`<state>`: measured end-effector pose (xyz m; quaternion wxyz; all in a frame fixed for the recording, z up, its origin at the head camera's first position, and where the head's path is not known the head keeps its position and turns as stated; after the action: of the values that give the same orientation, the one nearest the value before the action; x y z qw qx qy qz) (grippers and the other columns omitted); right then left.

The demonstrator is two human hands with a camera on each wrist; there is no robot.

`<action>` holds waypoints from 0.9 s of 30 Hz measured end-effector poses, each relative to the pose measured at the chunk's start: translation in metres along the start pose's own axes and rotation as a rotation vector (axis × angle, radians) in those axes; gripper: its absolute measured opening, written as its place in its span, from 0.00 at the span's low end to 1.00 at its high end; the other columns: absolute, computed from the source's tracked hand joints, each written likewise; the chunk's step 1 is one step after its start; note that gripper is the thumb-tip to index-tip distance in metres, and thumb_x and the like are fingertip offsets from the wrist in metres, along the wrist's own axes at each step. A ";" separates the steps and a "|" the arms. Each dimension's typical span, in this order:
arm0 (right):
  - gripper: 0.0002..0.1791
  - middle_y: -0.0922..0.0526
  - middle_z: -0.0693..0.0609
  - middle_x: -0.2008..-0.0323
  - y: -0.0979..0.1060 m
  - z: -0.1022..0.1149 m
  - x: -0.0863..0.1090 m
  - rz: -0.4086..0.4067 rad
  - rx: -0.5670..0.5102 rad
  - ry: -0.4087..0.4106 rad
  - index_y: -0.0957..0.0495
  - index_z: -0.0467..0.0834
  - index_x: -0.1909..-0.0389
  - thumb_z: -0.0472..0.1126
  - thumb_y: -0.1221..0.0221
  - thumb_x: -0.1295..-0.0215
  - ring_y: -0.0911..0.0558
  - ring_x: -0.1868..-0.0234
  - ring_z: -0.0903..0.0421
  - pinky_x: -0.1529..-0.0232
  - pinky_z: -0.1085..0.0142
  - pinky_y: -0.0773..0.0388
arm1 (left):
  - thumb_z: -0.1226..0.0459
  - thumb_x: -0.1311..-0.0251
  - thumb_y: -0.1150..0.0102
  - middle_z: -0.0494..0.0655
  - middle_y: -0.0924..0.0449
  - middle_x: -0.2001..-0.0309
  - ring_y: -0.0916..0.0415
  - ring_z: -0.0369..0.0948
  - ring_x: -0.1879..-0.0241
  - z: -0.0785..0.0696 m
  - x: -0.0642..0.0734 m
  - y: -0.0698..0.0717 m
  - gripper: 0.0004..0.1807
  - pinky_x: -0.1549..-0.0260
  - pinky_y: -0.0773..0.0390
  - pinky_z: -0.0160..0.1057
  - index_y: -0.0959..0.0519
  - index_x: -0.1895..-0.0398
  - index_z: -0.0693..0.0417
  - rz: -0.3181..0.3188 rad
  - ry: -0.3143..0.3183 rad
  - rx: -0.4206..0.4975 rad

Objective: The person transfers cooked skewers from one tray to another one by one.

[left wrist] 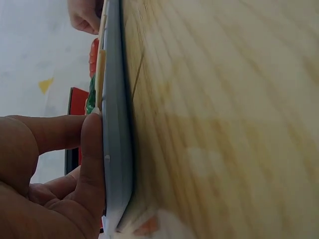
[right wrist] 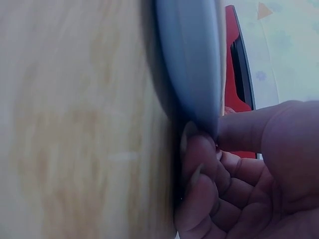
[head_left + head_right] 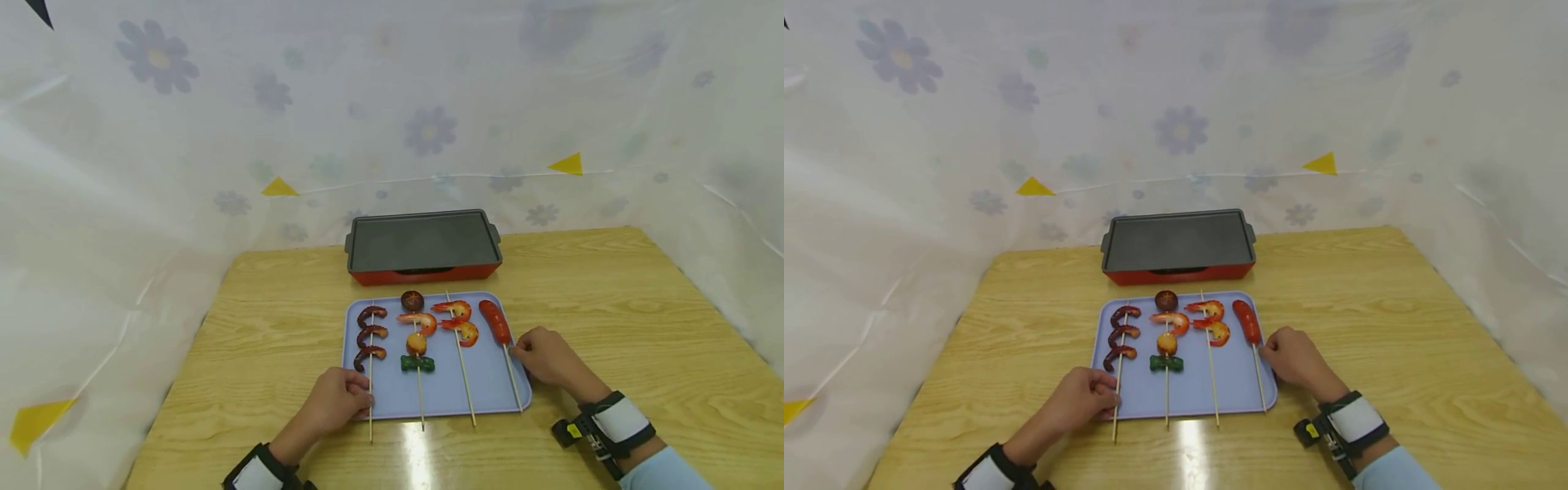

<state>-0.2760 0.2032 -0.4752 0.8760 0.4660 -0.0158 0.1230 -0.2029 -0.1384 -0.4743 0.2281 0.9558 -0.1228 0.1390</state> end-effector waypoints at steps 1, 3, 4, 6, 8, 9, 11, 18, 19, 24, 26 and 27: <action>0.18 0.28 0.56 0.89 0.000 0.000 0.000 0.000 -0.001 -0.001 0.26 0.44 0.87 0.41 0.43 0.36 0.28 0.85 0.59 0.82 0.66 0.33 | 0.70 0.46 0.34 0.48 0.16 0.73 0.19 0.37 0.76 0.000 -0.001 0.001 0.14 0.74 0.16 0.37 0.19 0.57 0.70 -0.005 -0.002 -0.026; 0.18 0.28 0.56 0.89 0.000 0.000 0.001 0.001 -0.001 -0.006 0.26 0.44 0.87 0.41 0.44 0.36 0.28 0.85 0.59 0.82 0.66 0.33 | 0.67 0.47 0.33 0.47 0.16 0.74 0.20 0.36 0.76 0.001 -0.002 0.002 0.14 0.75 0.18 0.36 0.18 0.58 0.67 -0.015 -0.003 -0.074; 0.18 0.28 0.56 0.89 0.001 0.000 0.001 0.002 -0.002 -0.010 0.26 0.44 0.86 0.41 0.44 0.36 0.28 0.85 0.59 0.82 0.66 0.32 | 0.66 0.47 0.32 0.46 0.16 0.74 0.20 0.36 0.76 0.002 -0.003 0.003 0.15 0.75 0.18 0.36 0.18 0.58 0.66 -0.018 -0.002 -0.093; 0.18 0.28 0.56 0.88 0.001 0.000 0.002 0.007 0.000 -0.019 0.26 0.44 0.86 0.41 0.44 0.35 0.27 0.85 0.59 0.82 0.66 0.32 | 0.64 0.46 0.33 0.46 0.16 0.75 0.20 0.36 0.76 0.001 -0.004 0.007 0.14 0.76 0.20 0.36 0.17 0.60 0.65 -0.033 -0.018 -0.115; 0.18 0.28 0.56 0.88 0.001 0.000 0.002 0.010 -0.001 -0.029 0.25 0.44 0.86 0.41 0.44 0.35 0.27 0.84 0.59 0.82 0.66 0.32 | 0.63 0.42 0.36 0.45 0.17 0.76 0.20 0.37 0.77 -0.002 -0.006 0.013 0.12 0.77 0.20 0.36 0.17 0.61 0.63 -0.058 -0.040 -0.111; 0.18 0.28 0.55 0.88 0.001 0.000 0.002 0.010 -0.001 -0.032 0.26 0.44 0.86 0.42 0.44 0.35 0.27 0.84 0.59 0.82 0.66 0.32 | 0.62 0.41 0.37 0.45 0.17 0.77 0.21 0.37 0.78 -0.005 -0.007 0.018 0.11 0.78 0.20 0.36 0.17 0.62 0.62 -0.086 -0.059 -0.119; 0.18 0.27 0.55 0.88 0.001 0.001 0.002 0.009 -0.006 -0.033 0.26 0.44 0.86 0.42 0.44 0.35 0.27 0.85 0.59 0.82 0.66 0.31 | 0.63 0.40 0.39 0.44 0.20 0.79 0.23 0.36 0.80 -0.013 -0.008 0.031 0.09 0.81 0.23 0.35 0.17 0.64 0.60 -0.176 -0.113 -0.157; 0.19 0.28 0.55 0.89 0.001 0.001 0.001 0.005 -0.012 -0.016 0.26 0.44 0.87 0.41 0.44 0.35 0.27 0.85 0.59 0.82 0.66 0.31 | 0.63 0.46 0.35 0.45 0.22 0.76 0.31 0.37 0.79 -0.026 -0.010 0.064 0.15 0.78 0.28 0.39 0.16 0.58 0.64 -0.474 -0.156 -0.483; 0.19 0.28 0.56 0.89 0.001 0.001 0.001 0.003 -0.009 -0.013 0.26 0.44 0.87 0.41 0.44 0.35 0.27 0.85 0.59 0.82 0.66 0.31 | 0.63 0.46 0.35 0.45 0.22 0.75 0.30 0.37 0.78 -0.025 -0.011 0.063 0.17 0.77 0.27 0.39 0.17 0.56 0.66 -0.458 -0.153 -0.502; 0.18 0.28 0.55 0.88 0.000 0.001 0.001 0.009 -0.022 0.004 0.26 0.44 0.85 0.42 0.44 0.34 0.27 0.84 0.59 0.82 0.66 0.31 | 0.69 0.47 0.36 0.44 0.25 0.79 0.32 0.36 0.80 -0.017 -0.016 0.053 0.11 0.80 0.30 0.36 0.16 0.60 0.66 -0.365 -0.163 -0.517; 0.18 0.27 0.55 0.88 -0.001 0.001 0.001 0.008 -0.026 0.009 0.26 0.44 0.85 0.42 0.45 0.34 0.27 0.84 0.59 0.82 0.66 0.31 | 0.71 0.48 0.37 0.42 0.29 0.82 0.34 0.35 0.82 -0.017 -0.017 0.052 0.06 0.81 0.34 0.35 0.16 0.66 0.64 -0.372 -0.183 -0.530; 0.18 0.27 0.55 0.88 -0.001 0.001 0.001 0.007 -0.026 0.011 0.26 0.44 0.85 0.41 0.45 0.34 0.27 0.84 0.59 0.82 0.66 0.31 | 0.71 0.48 0.38 0.41 0.32 0.83 0.36 0.35 0.83 -0.017 -0.017 0.051 0.04 0.82 0.36 0.35 0.17 0.69 0.62 -0.381 -0.191 -0.541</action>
<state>-0.2752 0.2025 -0.4753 0.8818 0.4536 -0.0141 0.1286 -0.2380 -0.1720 -0.4449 0.4825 0.8752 0.0047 -0.0340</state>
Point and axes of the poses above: each hand's wrist, its own x-axis away from the middle knuckle, its own y-axis out of the back of the hand, z = x × y, the point moved 8 cm from there along -x, towards the middle knuckle
